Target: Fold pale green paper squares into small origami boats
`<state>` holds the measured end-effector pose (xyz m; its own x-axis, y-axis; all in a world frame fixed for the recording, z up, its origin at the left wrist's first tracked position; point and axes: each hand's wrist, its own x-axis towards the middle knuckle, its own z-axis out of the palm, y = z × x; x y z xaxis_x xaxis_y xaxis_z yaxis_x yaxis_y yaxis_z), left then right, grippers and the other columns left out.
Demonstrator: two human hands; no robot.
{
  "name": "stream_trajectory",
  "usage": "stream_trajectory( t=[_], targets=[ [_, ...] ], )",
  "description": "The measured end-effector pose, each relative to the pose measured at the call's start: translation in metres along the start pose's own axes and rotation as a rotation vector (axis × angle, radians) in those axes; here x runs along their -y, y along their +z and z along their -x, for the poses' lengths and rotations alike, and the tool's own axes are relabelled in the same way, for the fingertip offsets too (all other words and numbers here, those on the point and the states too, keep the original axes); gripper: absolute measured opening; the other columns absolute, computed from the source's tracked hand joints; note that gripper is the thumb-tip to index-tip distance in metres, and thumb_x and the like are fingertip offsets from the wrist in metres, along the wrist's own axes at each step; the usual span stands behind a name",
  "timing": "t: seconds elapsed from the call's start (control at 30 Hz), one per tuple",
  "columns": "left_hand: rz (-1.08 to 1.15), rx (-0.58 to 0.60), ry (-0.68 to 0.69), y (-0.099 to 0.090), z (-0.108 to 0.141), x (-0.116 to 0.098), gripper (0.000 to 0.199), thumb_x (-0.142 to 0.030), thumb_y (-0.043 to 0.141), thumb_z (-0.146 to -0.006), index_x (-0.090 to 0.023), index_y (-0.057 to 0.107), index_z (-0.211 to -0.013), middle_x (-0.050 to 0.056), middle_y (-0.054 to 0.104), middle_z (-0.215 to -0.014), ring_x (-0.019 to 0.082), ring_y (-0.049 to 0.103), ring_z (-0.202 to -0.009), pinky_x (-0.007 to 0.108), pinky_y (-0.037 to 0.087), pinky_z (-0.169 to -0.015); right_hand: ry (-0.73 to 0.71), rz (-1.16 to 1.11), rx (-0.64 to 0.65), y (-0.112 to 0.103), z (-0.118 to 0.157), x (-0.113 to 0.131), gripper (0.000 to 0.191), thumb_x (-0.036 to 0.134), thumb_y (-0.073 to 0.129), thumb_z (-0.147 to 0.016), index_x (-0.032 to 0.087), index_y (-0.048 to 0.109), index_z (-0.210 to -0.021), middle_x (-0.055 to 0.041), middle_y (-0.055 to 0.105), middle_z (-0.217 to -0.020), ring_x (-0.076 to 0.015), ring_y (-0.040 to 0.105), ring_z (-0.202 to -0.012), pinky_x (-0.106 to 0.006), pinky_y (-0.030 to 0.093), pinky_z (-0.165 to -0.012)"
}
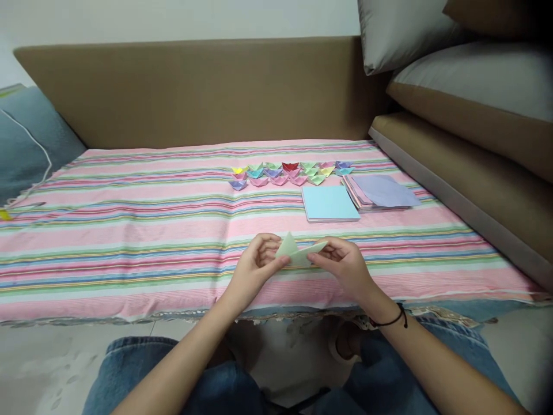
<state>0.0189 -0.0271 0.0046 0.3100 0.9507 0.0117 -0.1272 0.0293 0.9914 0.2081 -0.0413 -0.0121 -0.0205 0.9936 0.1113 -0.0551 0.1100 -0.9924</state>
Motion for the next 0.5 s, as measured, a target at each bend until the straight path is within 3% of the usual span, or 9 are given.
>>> stream_trajectory(
  t=[0.17,0.33,0.5],
  targets=[
    [-0.128,-0.044,0.062,0.001,0.005,0.006,0.013,-0.028,0.065,-0.074,-0.016,0.061,-0.077,0.001,0.061,-0.057,0.012,0.057,-0.053,0.023,0.044,-0.052,-0.133,0.096,-0.019,0.002,0.004,0.0,0.012,0.028,0.07,-0.07,0.018,0.063,-0.073,-0.001,0.057,-0.065,-0.0135,0.052,-0.057,-0.026,0.042,-0.049],
    [-0.372,-0.108,0.263,0.002,0.009,-0.002,0.006,-0.024,0.066,-0.073,-0.021,0.07,-0.074,0.005,0.067,-0.076,0.018,0.061,-0.073,0.027,0.046,-0.065,-0.247,0.126,0.051,0.001,0.005,0.0,0.005,0.024,0.065,-0.075,0.021,0.067,-0.079,-0.0056,0.064,-0.079,-0.0165,0.058,-0.062,-0.028,0.048,-0.049],
    [-0.381,-0.093,0.339,0.001,0.01,-0.004,0.009,-0.02,0.065,-0.073,-0.024,0.072,-0.077,0.006,0.069,-0.083,0.02,0.061,-0.084,0.031,0.045,-0.079,-0.426,0.262,0.039,0.0,0.003,0.004,0.004,0.022,0.067,-0.074,0.023,0.068,-0.078,-0.007,0.066,-0.082,-0.0228,0.062,-0.084,-0.038,0.051,-0.075]
  ],
)
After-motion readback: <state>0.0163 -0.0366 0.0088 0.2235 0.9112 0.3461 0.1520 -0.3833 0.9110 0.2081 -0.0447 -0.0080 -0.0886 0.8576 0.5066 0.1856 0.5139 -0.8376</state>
